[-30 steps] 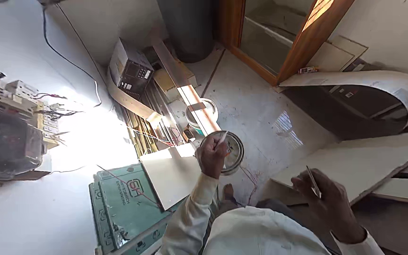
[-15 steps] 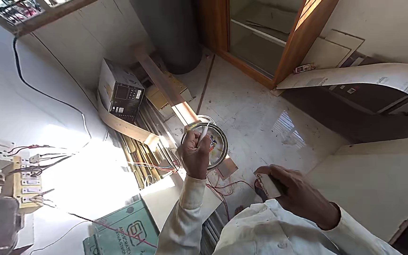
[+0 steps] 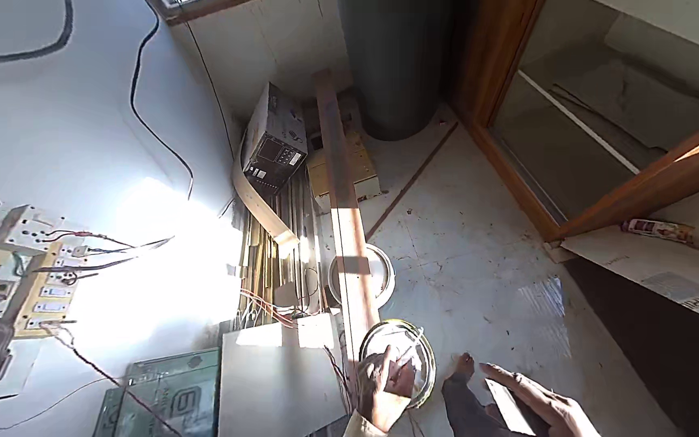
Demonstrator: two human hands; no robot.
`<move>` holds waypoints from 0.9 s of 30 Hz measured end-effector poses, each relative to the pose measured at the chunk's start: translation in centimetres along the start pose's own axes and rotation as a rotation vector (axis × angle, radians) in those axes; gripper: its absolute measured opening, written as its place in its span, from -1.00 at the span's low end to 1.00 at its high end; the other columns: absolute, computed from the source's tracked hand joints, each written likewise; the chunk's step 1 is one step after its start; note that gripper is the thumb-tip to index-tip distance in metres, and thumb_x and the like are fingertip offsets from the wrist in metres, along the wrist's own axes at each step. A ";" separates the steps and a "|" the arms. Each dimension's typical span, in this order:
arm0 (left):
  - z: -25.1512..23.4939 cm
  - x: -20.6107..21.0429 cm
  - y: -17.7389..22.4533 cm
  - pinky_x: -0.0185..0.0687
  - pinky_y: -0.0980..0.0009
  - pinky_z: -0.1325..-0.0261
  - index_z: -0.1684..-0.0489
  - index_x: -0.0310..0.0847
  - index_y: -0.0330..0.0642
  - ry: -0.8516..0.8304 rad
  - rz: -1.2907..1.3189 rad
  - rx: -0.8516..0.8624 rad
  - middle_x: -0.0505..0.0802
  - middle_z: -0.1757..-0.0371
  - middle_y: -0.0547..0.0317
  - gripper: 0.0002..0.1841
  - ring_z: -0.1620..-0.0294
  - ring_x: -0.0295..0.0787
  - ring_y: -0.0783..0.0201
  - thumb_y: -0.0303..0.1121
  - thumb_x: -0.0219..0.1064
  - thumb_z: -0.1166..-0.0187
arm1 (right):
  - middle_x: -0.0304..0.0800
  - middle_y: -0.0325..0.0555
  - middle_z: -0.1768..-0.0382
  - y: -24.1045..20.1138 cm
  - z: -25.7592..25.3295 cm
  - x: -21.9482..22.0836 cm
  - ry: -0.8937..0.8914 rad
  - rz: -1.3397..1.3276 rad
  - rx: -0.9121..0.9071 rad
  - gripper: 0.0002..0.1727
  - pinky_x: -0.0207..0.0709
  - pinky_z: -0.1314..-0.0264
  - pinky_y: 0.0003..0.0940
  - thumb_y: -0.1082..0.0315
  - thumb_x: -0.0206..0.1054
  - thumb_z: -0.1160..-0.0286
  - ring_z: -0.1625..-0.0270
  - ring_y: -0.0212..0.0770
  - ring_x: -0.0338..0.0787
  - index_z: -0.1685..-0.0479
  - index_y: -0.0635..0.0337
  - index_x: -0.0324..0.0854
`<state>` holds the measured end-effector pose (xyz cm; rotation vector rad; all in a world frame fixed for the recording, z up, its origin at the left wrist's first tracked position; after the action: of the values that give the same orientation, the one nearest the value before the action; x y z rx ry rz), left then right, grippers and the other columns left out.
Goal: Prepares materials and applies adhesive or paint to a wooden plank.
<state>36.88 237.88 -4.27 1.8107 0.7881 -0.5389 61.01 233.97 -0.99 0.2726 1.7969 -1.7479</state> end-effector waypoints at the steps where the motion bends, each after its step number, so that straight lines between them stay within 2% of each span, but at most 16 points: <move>1: -0.9 1.0 0.8 0.71 0.19 0.49 0.56 0.78 -0.33 -0.008 -0.049 -0.003 0.81 0.66 0.07 -0.73 0.63 0.81 0.19 -0.24 0.41 -0.25 | 0.89 0.09 -0.17 1.5 -1.0 -2.0 -0.021 -0.009 0.014 -0.39 0.76 -0.23 0.00 0.29 0.56 -0.40 -0.11 -0.01 0.92 -0.50 0.25 0.62; 3: -3.2 2.6 1.5 0.66 0.21 0.55 0.59 0.73 -0.29 -0.026 -0.104 -0.039 0.76 0.71 0.10 -0.79 0.68 0.75 0.20 -0.29 0.43 -0.17 | 0.89 0.15 -0.15 4.0 -3.5 -5.4 -0.031 0.032 0.019 -0.42 0.76 -0.21 0.07 0.30 0.53 -0.43 -0.10 0.06 0.92 -0.49 0.27 0.63; 5: -5.6 4.1 1.6 0.63 0.19 0.57 0.59 0.71 -0.27 -0.025 -0.112 -0.099 0.73 0.73 0.11 -0.84 0.70 0.72 0.19 -0.34 0.45 -0.15 | 0.90 0.14 -0.12 5.1 -6.5 -8.0 -0.005 0.084 -0.030 -0.44 0.79 -0.14 0.05 0.33 0.50 -0.39 -0.04 0.05 0.93 -0.45 0.25 0.66; 7: -8.4 5.6 1.4 0.67 0.04 0.47 0.56 0.71 -0.31 -0.081 -0.113 -0.221 0.76 0.68 0.03 -0.85 0.63 0.78 0.06 -0.38 0.42 -0.23 | 0.92 0.09 -0.07 5.6 -10.1 -9.5 0.010 0.093 -0.098 -0.46 0.82 -0.07 -0.07 0.30 0.45 -0.39 0.02 -0.04 0.95 -0.42 0.24 0.68; 10: -12.8 7.8 0.9 0.72 -0.11 0.08 0.36 0.77 -0.41 -0.209 -0.095 -0.421 0.87 0.45 -0.15 -0.81 0.31 0.89 -0.11 -0.40 0.36 -0.38 | 0.94 -0.01 0.02 6.1 -16.1 -10.2 0.020 0.092 -0.198 -0.48 0.82 -0.02 -0.24 0.13 0.38 -0.46 0.09 -0.20 0.94 -0.35 0.23 0.73; 11: -14.1 8.7 0.6 0.75 -0.10 0.07 0.36 0.79 -0.38 -0.181 -0.099 -0.427 0.88 0.43 -0.13 -0.81 0.29 0.91 -0.09 -0.37 0.39 -0.39 | 0.94 -0.06 0.03 6.3 -18.0 -10.1 0.010 0.092 -0.227 -0.48 0.82 0.00 -0.31 0.07 0.36 -0.48 0.10 -0.27 0.93 -0.33 0.20 0.74; 13: -16.6 11.1 -0.6 0.74 -0.09 0.17 0.40 0.77 -0.35 -0.123 -0.068 -0.433 0.86 0.50 -0.09 -0.78 0.37 0.89 -0.06 -0.32 0.43 -0.43 | 0.94 -0.12 0.03 6.7 -21.9 -9.9 -0.051 0.082 -0.287 -0.50 0.80 0.00 -0.38 0.08 0.35 -0.48 0.09 -0.34 0.91 -0.32 0.15 0.75; 16: -21.0 15.9 -4.5 0.68 -0.11 0.28 0.41 0.76 -0.33 -0.093 -0.005 -0.498 0.80 0.58 -0.05 -0.74 0.46 0.83 -0.06 -0.26 0.39 -0.45 | 0.93 -0.14 0.06 8.5 -28.4 -9.7 -0.162 0.134 -0.361 -0.55 0.79 0.03 -0.40 0.09 0.38 -0.46 0.11 -0.34 0.90 -0.30 0.04 0.76; 17: -22.7 17.8 -6.1 0.67 -0.13 0.21 0.35 0.77 -0.35 -0.168 0.005 -0.585 0.82 0.54 -0.10 -0.72 0.40 0.85 -0.10 -0.25 0.36 -0.51 | 0.93 -0.15 0.08 9.5 -30.7 -9.7 -0.190 0.170 -0.349 -0.55 0.80 0.06 -0.35 0.09 0.39 -0.43 0.14 -0.31 0.90 -0.28 0.03 0.77; 19: -26.2 22.2 -9.8 0.61 -0.20 -0.12 0.04 0.72 -0.40 -0.425 0.048 -0.826 0.87 0.28 -0.23 -0.68 0.08 0.85 -0.21 -0.25 0.26 -0.66 | 0.93 -0.13 0.09 11.7 -35.4 -9.8 -0.244 0.238 -0.272 -0.53 0.81 0.11 -0.15 0.15 0.39 -0.35 0.17 -0.19 0.92 -0.27 0.06 0.79; 22: -29.8 28.4 -15.2 0.49 -0.17 -0.47 -0.46 0.52 -0.42 -0.584 0.040 -0.996 0.85 -0.13 -0.35 -0.52 -0.31 0.75 -0.26 -0.27 0.31 -0.69 | 0.92 -0.16 0.06 14.1 -41.5 -9.9 -0.339 0.235 -0.194 -0.49 0.81 0.03 -0.17 0.14 0.43 -0.32 0.12 -0.22 0.91 -0.32 0.05 0.76; 24: -32.1 32.3 -19.0 0.45 -0.14 -0.54 -0.54 0.48 -0.40 -0.584 0.042 -1.046 0.82 -0.23 -0.34 -0.48 -0.38 0.72 -0.25 -0.23 0.29 -0.71 | 0.92 -0.16 0.09 15.4 -45.6 -9.6 -0.394 0.211 -0.203 -0.51 0.81 0.02 -0.24 0.20 0.42 -0.31 0.12 -0.25 0.91 -0.30 0.09 0.77; 27: -34.7 38.1 -25.1 0.44 -0.15 -0.55 -0.54 0.45 -0.41 -0.580 0.051 -1.077 0.81 -0.25 -0.36 -0.50 -0.40 0.71 -0.26 -0.27 0.27 -0.72 | 0.93 -0.24 0.10 19.6 -51.9 -7.1 -0.445 0.163 -0.164 -0.56 0.81 -0.01 -0.34 0.19 0.41 -0.37 0.12 -0.36 0.89 -0.26 0.07 0.78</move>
<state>44.49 286.36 -33.82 0.6236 0.4613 -0.4365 62.79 287.67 -16.41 -0.0382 1.5326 -1.4042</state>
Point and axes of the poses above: each hand's wrist, its own z-axis away from the middle knuckle, its own x-axis out of the palm, y = z × x, the point moved 7 cm from there along -z, towards the middle knuckle
